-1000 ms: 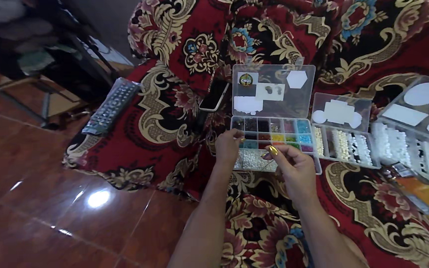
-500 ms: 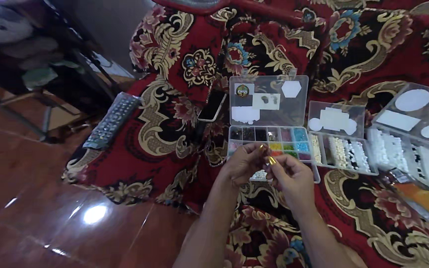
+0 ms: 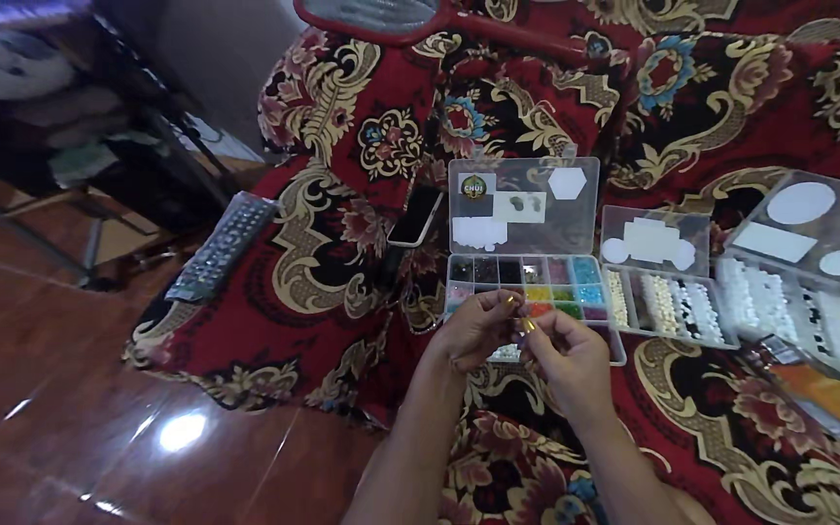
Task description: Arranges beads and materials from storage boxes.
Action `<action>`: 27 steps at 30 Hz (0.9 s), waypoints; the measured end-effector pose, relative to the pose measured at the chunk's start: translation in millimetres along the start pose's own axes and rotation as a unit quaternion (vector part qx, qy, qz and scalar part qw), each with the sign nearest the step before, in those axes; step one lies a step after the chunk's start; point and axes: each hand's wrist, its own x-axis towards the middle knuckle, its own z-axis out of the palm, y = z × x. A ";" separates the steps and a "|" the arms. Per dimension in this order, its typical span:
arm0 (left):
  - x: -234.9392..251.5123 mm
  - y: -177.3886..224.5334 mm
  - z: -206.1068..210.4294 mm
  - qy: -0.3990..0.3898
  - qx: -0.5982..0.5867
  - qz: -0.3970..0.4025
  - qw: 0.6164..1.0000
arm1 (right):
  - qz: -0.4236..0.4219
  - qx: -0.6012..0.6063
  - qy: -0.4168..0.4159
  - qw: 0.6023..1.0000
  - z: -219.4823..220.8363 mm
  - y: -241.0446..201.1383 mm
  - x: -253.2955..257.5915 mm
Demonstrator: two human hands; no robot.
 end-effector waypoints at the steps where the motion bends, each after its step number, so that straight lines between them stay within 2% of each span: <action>1: 0.1 -0.2 -0.2 0.001 0.000 0.001 1.000 | -0.001 -0.001 0.000 1.000 0.0 0.0 -0.3; 16: 0.6 -4.1 -5.1 -0.006 -0.009 0.025 1.000 | -0.013 -0.015 0.003 1.000 1.4 1.7 -0.6; 27: 0.7 -4.2 -4.8 0.003 -0.012 0.015 1.000 | -0.018 -0.019 0.004 1.000 1.3 1.5 -1.2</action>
